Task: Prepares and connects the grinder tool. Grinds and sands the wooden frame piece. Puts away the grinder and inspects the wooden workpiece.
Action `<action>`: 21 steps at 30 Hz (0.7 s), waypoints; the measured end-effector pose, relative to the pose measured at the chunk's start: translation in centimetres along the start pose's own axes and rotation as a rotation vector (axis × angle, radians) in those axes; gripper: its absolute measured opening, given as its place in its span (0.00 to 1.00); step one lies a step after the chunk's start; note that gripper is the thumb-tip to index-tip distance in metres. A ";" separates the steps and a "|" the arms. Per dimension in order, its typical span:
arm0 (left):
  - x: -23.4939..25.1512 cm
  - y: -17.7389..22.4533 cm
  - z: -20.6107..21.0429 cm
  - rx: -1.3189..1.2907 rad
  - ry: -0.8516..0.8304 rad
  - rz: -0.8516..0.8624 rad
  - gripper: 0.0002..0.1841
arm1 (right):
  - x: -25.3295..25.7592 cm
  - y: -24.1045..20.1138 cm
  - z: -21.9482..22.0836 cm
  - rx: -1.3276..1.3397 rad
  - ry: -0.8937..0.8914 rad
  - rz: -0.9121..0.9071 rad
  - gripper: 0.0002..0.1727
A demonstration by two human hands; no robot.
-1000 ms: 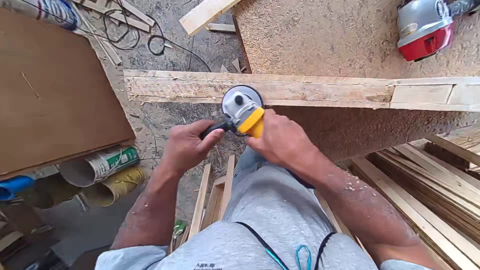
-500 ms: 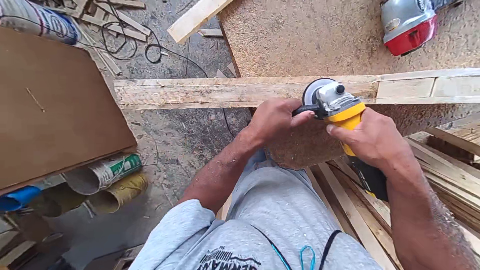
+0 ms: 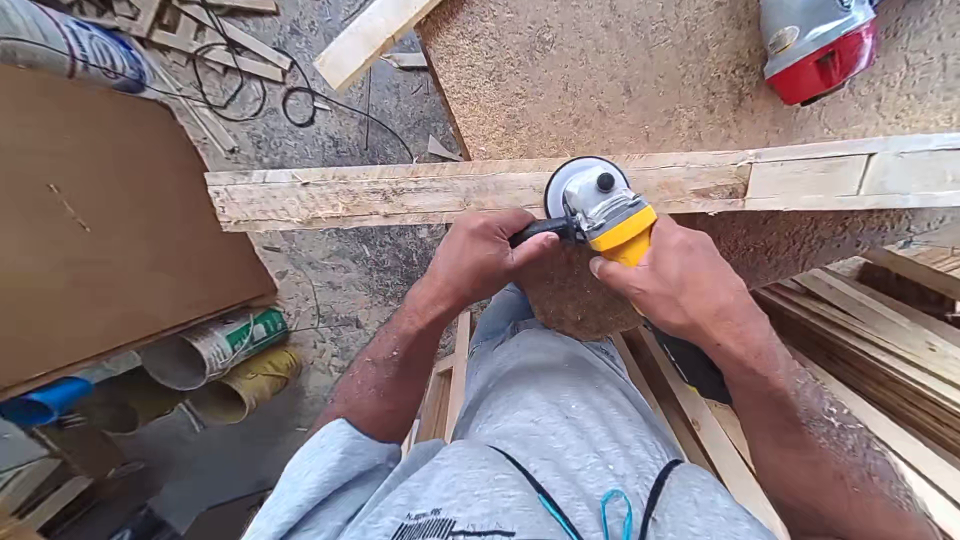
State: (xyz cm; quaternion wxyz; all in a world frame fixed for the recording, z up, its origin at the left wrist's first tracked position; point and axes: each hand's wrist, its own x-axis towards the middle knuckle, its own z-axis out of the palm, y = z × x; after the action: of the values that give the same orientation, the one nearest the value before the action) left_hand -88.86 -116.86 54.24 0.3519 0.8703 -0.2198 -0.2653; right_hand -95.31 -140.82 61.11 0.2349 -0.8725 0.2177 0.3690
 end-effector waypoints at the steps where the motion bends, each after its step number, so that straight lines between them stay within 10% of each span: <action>1: -0.5 -0.4 -0.9 0.019 0.001 -0.028 0.24 | 0.3 -0.7 0.4 0.010 -0.023 -0.026 0.36; 21: -2.6 -1.2 -0.6 -0.054 -0.014 -0.040 0.25 | -0.5 -1.0 1.5 -0.039 -0.043 -0.060 0.42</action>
State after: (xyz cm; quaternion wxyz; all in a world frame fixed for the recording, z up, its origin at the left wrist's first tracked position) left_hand -90.26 -114.32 54.55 0.3686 0.8627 -0.1976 -0.2842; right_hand -95.91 -139.12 60.82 0.2333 -0.8749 0.1793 0.3848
